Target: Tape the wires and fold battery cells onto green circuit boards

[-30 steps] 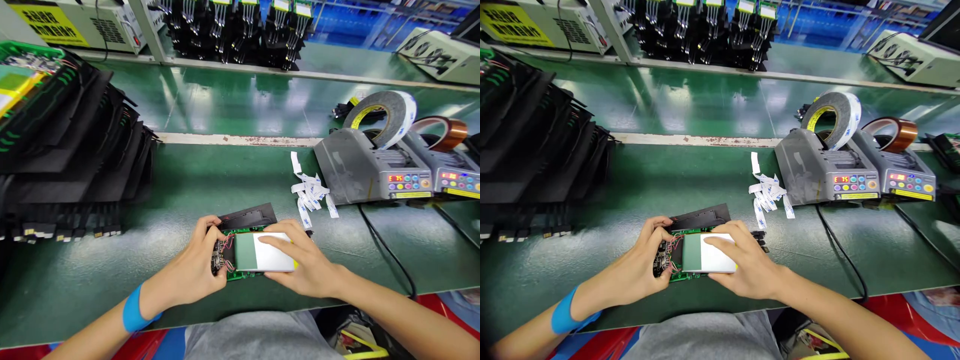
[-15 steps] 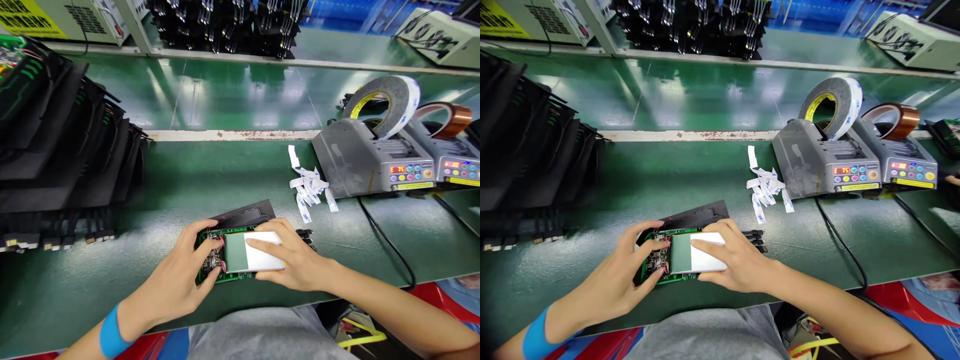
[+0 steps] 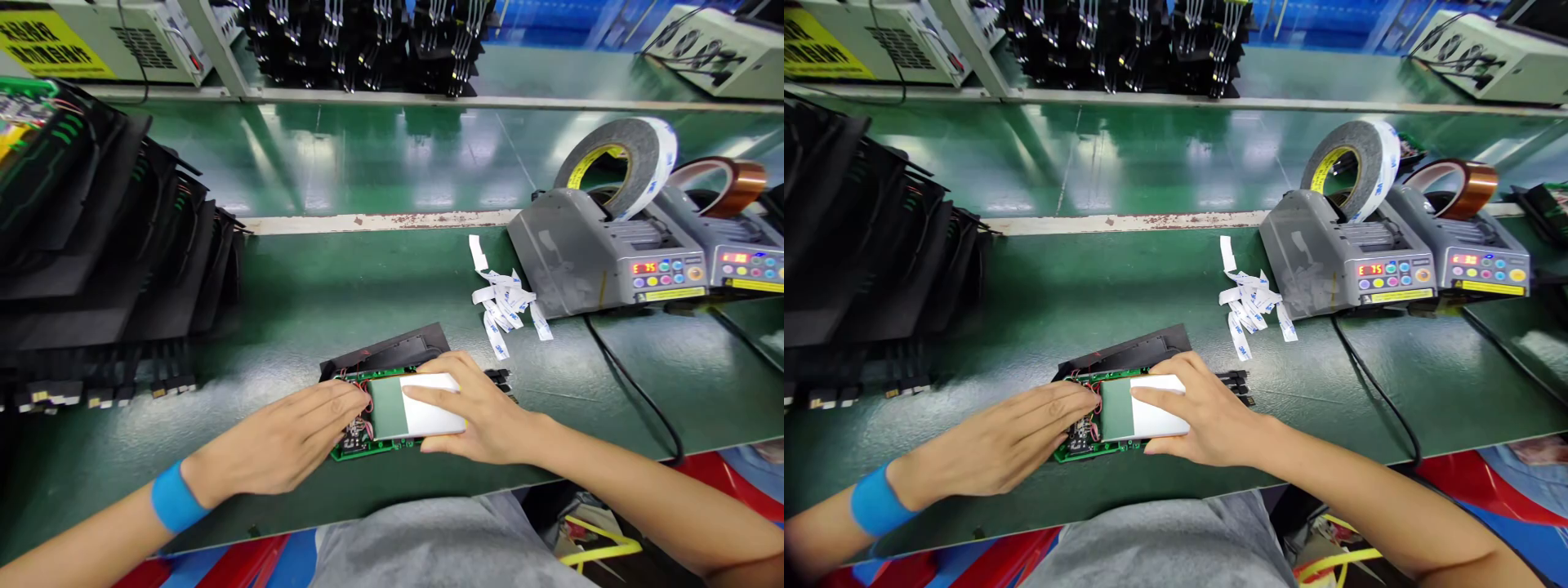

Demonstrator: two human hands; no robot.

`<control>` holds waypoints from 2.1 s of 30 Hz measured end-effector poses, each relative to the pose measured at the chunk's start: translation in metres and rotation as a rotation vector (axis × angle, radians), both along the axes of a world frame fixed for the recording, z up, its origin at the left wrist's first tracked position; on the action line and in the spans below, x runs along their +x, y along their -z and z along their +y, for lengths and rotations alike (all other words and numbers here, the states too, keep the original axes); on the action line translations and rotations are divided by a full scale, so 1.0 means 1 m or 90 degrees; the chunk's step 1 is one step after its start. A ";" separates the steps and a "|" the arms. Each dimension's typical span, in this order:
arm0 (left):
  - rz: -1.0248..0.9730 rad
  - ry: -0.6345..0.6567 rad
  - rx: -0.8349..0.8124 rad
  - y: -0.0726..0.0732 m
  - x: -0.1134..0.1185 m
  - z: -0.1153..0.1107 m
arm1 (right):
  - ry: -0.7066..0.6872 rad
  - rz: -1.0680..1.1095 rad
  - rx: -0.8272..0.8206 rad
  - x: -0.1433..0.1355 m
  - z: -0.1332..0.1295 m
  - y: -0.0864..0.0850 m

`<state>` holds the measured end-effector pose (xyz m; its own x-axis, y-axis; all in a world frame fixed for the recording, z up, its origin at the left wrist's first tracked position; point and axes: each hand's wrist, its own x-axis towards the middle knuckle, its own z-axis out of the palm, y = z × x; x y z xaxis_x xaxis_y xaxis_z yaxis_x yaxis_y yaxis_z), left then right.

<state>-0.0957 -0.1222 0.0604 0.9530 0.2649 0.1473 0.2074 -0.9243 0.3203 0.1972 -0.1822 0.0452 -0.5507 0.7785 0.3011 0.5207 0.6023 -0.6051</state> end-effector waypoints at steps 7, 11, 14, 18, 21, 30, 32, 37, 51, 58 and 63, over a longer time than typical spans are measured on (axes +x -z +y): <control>0.005 0.124 0.052 0.009 -0.001 0.015 | -0.007 0.008 0.001 0.001 0.000 0.002; 0.001 0.166 0.083 0.017 -0.002 0.021 | -0.008 0.007 -0.001 0.001 0.000 0.002; -0.029 0.168 0.091 0.021 -0.001 0.025 | -0.006 0.001 -0.005 0.001 0.000 0.002; -0.087 0.170 0.099 0.024 0.000 0.025 | -0.004 -0.003 0.003 0.001 0.000 0.002; -0.060 0.150 0.056 0.023 0.000 0.025 | -0.004 -0.005 0.009 0.000 -0.001 0.001; -0.055 0.135 0.061 0.028 0.000 0.023 | 0.013 -0.018 0.041 -0.007 -0.001 -0.001; -0.068 0.127 0.064 0.031 0.000 0.022 | 0.013 -0.030 0.042 -0.008 0.001 -0.001; -0.119 0.109 0.074 0.036 0.002 0.018 | 0.011 -0.051 0.029 -0.011 0.004 -0.003; -0.198 0.086 0.033 0.037 0.009 0.016 | 0.055 -0.069 0.018 -0.021 0.000 -0.001; -0.172 0.092 0.048 0.041 0.009 0.015 | 0.037 -0.131 -0.016 -0.020 -0.001 -0.001; -0.141 0.046 -0.035 0.036 0.007 0.006 | 0.005 -0.223 -0.018 -0.017 -0.001 0.001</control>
<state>-0.0886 -0.1162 0.0247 0.9157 0.2100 0.3427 0.0594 -0.9140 0.4013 0.1805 -0.1834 0.0439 -0.6109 0.7884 0.0726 0.7042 0.5829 -0.4054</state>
